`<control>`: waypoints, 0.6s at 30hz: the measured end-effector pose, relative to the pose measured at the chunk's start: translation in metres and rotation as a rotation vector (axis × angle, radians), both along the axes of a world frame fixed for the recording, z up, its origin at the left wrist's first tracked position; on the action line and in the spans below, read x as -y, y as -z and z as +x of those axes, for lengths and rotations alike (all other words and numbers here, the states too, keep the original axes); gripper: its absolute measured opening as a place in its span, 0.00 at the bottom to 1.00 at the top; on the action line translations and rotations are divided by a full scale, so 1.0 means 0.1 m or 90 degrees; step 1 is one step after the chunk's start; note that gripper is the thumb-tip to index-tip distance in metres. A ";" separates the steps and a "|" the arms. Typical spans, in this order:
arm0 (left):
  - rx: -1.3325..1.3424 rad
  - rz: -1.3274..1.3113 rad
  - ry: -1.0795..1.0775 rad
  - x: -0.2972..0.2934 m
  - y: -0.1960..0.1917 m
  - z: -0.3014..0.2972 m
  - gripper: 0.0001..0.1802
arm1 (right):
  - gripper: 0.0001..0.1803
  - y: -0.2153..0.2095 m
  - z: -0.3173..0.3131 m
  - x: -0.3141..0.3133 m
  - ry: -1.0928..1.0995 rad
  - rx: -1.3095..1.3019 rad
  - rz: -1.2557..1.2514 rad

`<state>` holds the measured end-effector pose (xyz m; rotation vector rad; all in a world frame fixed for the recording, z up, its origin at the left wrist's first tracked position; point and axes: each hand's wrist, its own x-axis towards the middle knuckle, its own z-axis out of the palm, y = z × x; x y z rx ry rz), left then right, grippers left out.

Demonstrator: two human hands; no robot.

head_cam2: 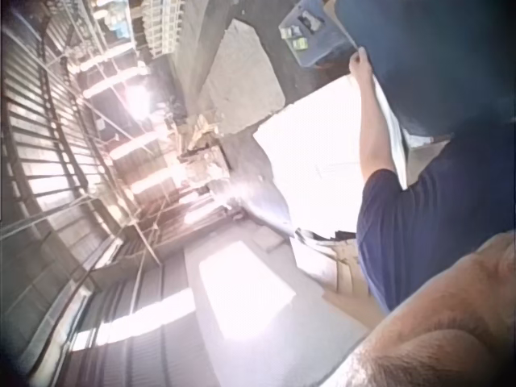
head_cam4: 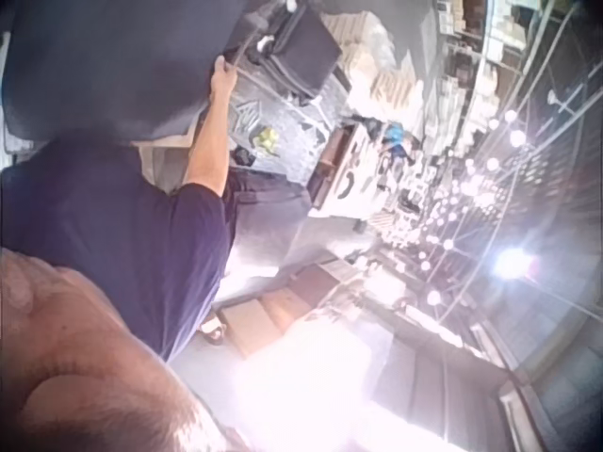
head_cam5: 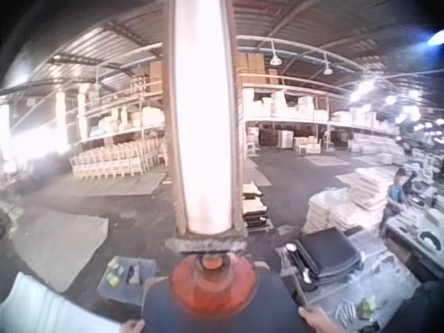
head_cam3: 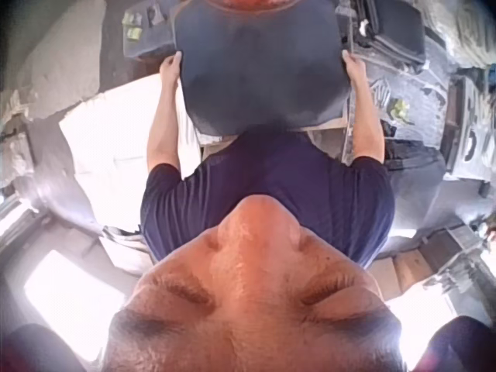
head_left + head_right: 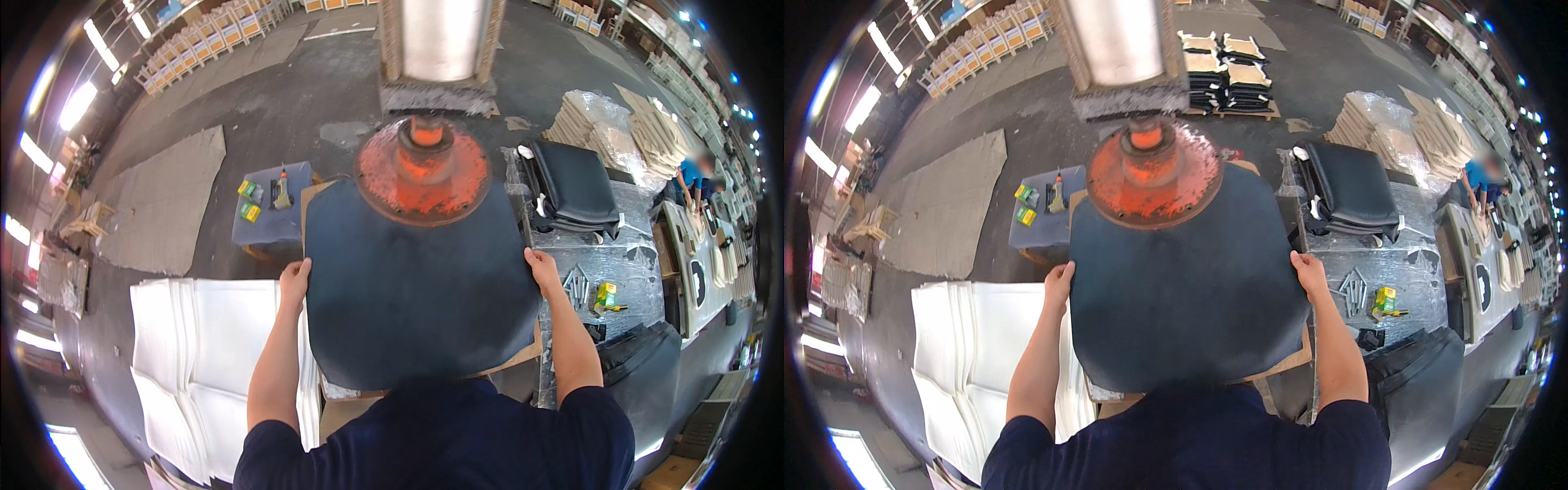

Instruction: The person staples black fabric to the underside of a wooden chair seat using a pneumatic staple gun. After finishing one seat, they place it aside, pick up a new white foam pad, and position it on the next wooden seat base to begin the next cycle.

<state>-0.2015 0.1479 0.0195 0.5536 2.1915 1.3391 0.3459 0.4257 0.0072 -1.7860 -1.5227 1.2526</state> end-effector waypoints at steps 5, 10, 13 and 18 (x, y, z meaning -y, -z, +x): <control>-0.019 -0.035 -0.013 -0.30 0.11 -0.05 0.17 | 0.15 0.08 -0.04 0.11 0.068 -0.101 0.026; -0.057 0.020 -0.051 -0.45 0.13 -0.09 0.14 | 0.16 0.12 -0.06 0.02 0.040 0.029 0.122; -0.062 0.018 0.000 -0.36 0.25 -0.03 0.17 | 0.20 0.03 -0.01 0.04 0.016 0.023 0.104; 0.078 -0.011 0.040 0.48 0.18 0.13 0.27 | 0.29 -0.19 0.44 0.48 -0.022 -0.019 -0.007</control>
